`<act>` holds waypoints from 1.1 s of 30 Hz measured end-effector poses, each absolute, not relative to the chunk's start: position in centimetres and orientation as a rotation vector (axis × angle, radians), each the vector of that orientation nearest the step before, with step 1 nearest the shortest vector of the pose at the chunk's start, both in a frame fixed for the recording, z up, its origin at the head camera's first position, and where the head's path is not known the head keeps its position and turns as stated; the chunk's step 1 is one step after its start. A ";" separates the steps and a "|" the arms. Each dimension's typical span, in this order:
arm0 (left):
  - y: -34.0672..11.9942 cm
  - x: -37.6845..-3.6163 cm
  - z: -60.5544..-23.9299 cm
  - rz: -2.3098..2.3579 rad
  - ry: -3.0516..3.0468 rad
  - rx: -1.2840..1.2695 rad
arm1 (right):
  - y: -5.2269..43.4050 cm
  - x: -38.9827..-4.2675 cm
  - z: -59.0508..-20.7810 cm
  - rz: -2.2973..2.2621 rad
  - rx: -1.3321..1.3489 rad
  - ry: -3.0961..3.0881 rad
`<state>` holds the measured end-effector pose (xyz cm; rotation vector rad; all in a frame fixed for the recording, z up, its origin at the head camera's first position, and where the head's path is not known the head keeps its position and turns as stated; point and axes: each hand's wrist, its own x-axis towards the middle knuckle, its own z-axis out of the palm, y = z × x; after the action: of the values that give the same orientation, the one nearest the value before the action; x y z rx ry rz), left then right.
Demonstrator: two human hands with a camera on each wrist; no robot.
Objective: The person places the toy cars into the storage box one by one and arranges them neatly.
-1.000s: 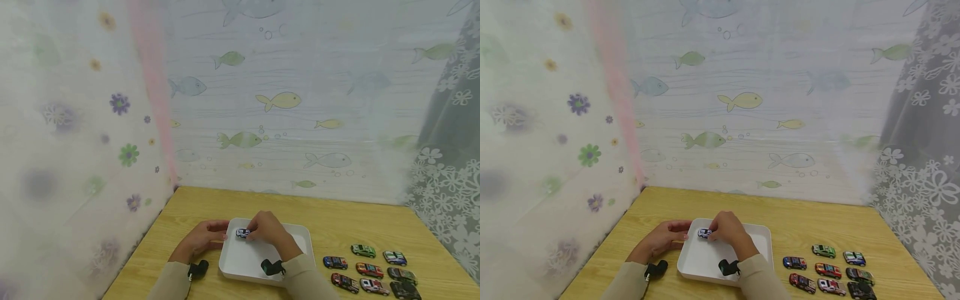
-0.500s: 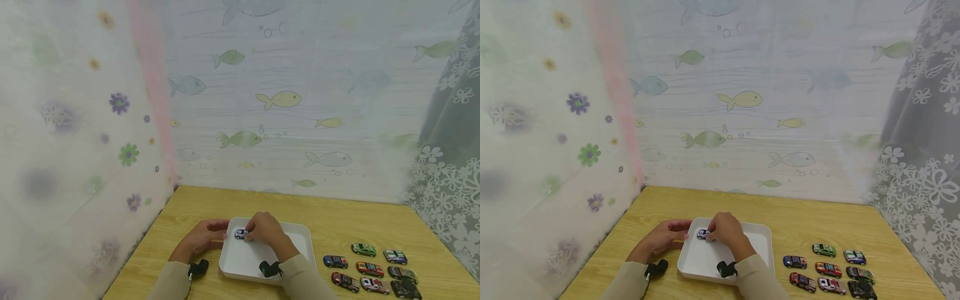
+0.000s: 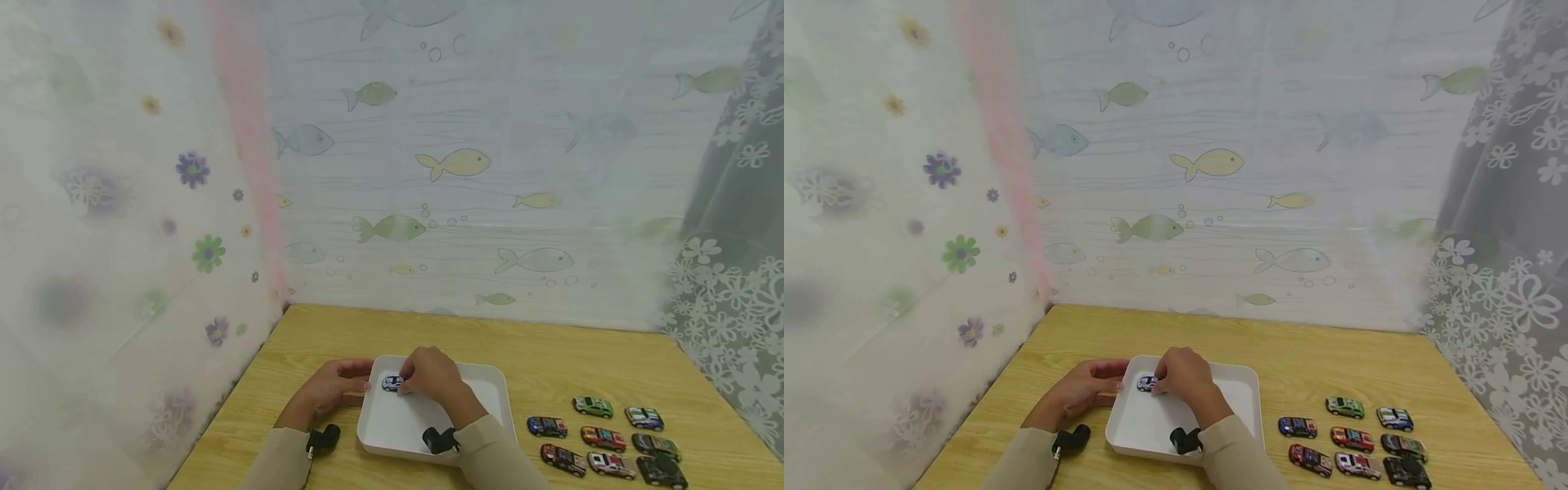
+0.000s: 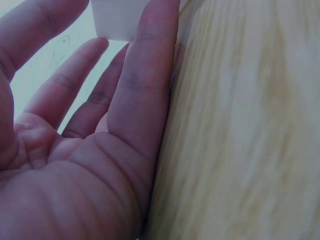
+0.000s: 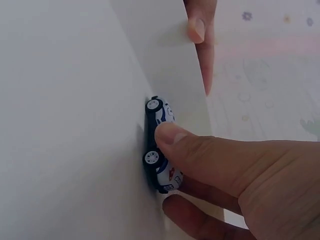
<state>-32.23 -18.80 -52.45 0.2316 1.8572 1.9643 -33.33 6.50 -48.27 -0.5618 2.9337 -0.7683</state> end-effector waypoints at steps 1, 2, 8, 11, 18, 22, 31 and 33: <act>-18.8 -32.2 -52.5 1.964 1.858 0.232 | 6.5 -33.3 -48.2 -0.765 -0.560 2.936; -18.8 -32.2 -52.4 1.965 1.856 0.230 | 6.5 -33.3 -48.2 -0.762 -0.560 2.938; -18.8 -32.3 -52.5 1.958 1.874 0.230 | 7.0 -33.0 -47.3 -0.711 -0.592 2.963; -18.7 -32.4 -52.5 1.959 1.882 0.228 | 7.4 -32.7 -46.6 -0.691 -0.631 2.973; -18.7 -32.3 -52.5 1.955 1.892 0.206 | 8.8 -31.5 -44.6 -0.718 -0.664 2.983; -18.7 -32.3 -52.4 1.958 1.892 0.212 | 10.2 -30.9 -43.9 -0.762 -0.655 3.000; -18.7 -32.3 -52.6 1.963 1.893 0.218 | 14.7 -29.4 -43.1 -0.869 -0.499 3.062; -18.7 -32.3 -52.6 1.962 1.902 0.217 | 15.7 -29.1 -43.0 -0.900 -0.477 3.060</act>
<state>-32.25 -18.72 -52.65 0.2171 1.9015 1.9617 -29.14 15.66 -42.98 -0.4773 3.0600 -0.9000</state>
